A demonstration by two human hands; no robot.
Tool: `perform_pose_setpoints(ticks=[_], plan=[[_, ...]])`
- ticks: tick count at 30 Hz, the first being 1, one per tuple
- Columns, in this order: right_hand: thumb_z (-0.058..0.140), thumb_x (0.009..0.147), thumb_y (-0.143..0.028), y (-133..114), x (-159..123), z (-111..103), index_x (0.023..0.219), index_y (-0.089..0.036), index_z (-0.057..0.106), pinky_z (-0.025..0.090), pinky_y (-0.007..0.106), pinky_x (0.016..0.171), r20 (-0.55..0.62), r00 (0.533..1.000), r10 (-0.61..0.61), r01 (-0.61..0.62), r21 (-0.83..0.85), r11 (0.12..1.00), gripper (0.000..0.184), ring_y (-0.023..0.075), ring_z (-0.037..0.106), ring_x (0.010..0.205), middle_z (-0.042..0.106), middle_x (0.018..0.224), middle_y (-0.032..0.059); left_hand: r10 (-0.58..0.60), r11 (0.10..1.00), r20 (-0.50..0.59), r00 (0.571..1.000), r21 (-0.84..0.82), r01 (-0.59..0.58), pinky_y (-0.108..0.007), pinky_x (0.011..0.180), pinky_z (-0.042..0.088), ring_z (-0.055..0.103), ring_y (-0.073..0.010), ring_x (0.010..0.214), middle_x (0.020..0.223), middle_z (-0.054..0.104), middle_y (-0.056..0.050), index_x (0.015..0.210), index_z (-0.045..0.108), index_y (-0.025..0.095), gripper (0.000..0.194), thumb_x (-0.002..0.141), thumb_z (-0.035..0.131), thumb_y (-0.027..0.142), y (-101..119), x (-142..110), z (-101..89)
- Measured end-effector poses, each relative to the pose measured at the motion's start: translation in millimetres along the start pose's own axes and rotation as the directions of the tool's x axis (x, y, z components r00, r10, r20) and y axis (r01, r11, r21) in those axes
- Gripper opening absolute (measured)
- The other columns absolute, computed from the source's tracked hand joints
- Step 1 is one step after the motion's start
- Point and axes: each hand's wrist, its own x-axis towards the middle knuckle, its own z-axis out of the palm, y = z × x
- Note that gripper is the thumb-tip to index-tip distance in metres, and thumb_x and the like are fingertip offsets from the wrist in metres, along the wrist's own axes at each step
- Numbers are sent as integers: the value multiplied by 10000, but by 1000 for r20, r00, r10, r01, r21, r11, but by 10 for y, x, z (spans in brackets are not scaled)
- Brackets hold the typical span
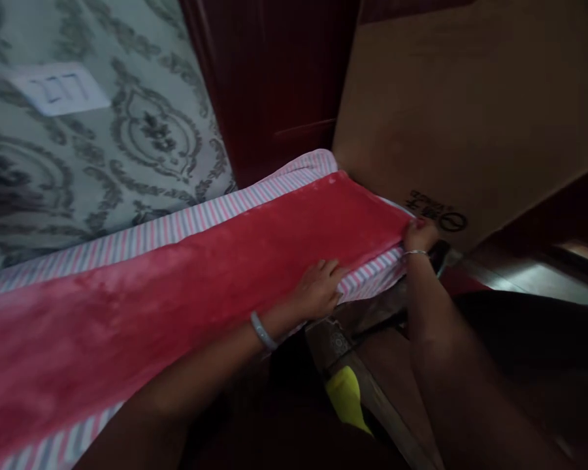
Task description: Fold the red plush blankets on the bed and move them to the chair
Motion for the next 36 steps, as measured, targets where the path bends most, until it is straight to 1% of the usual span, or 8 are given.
perform_pose_setpoints(ticks=[4, 7, 10, 15, 21, 23, 33, 36], plan=[[522, 789, -112, 33, -39, -13, 1163, -115, 598, 332, 516, 1067, -7, 1000, -15, 15, -50, 999, 381, 373, 553, 1188, 617, 1194, 247, -92, 996, -168, 981, -7, 92, -476, 1093, 457, 539, -276, 1288, 1395, 581, -124, 1404, 539, 262, 448, 959, 492, 240, -104, -1036, -173], [532, 776, -108, 84, -173, -43, 1373, -117, 502, 219, 547, 1161, -20, 999, -44, 42, -94, 995, 598, 398, 382, 1406, 439, 1480, 283, -260, 946, -340, 904, 97, 308, -505, 1079, 465, 572, -289, 1271, 1343, 634, -120, 1320, 611, 279, 378, 975, 460, 244, -200, -1946, -281], [571, 799, -213, 79, -573, -91, 1422, -114, 490, 167, 576, 1194, -40, 956, -289, 285, -88, 954, 636, 411, 283, 1462, 371, 1549, 259, -332, 870, -486, 808, 172, 461, -479, 1008, 505, 619, -293, 1189, 1278, 671, -116, 1274, 623, 279, 323, 975, 501, 261, -266, -2679, -323], [483, 950, -401, -201, -1848, -209, 1242, -187, 623, 409, 576, 1059, 112, 683, -722, 702, 172, 691, 388, 341, 556, 1183, 624, 1203, 149, -389, 791, -563, 729, 202, 578, -466, 947, 505, 630, -306, 1125, 1232, 686, -112, 1229, 644, 279, 286, 967, 529, 286, -305, -3244, -228], [576, 972, -355, -555, -2889, -407, 1225, -247, 685, 474, 494, 995, 482, 148, -864, 785, 474, 398, 296, 307, 591, 1138, 664, 1213, 114, -361, 756, -549, 754, 302, 581, -435, 856, 481, 605, -302, 1062, 1151, 689, -149, 1200, 674, 179, 284, 992, 531, 310, -426, -3309, -157], [561, 983, -348, -572, -2940, -407, 1264, -247, 678, 488, 483, 955, 538, 45, -842, 781, 506, 365, 320, 307, 599, 1121, 670, 1213, 116, -352, 757, -531, 771, 322, 568, -421, 817, 469, 596, -298, 1041, 1132, 684, -152, 1184, 685, 176, 282, 997, 519, 306, -470, -3315, -158], [477, 1003, -299, -585, -2919, -238, 925, -226, 690, 521, 423, 767, 440, 162, -883, 815, 445, 372, 238, 266, 637, 823, 714, 869, 85, -229, 777, -642, 732, 333, 534, -387, 759, 450, 574, -242, 886, 962, 692, -110, 1054, 696, 165, 226, 1003, 478, 195, -498, -3352, -70], [489, 998, -321, -548, -2920, -302, 924, -237, 678, 535, 430, 748, 427, 113, -897, 822, 467, 326, 220, 271, 653, 819, 720, 876, 81, -229, 780, -648, 726, 325, 535, -392, 738, 455, 570, -250, 895, 993, 690, -112, 1094, 692, 174, 220, 973, 509, 165, -445, -3370, 8]])
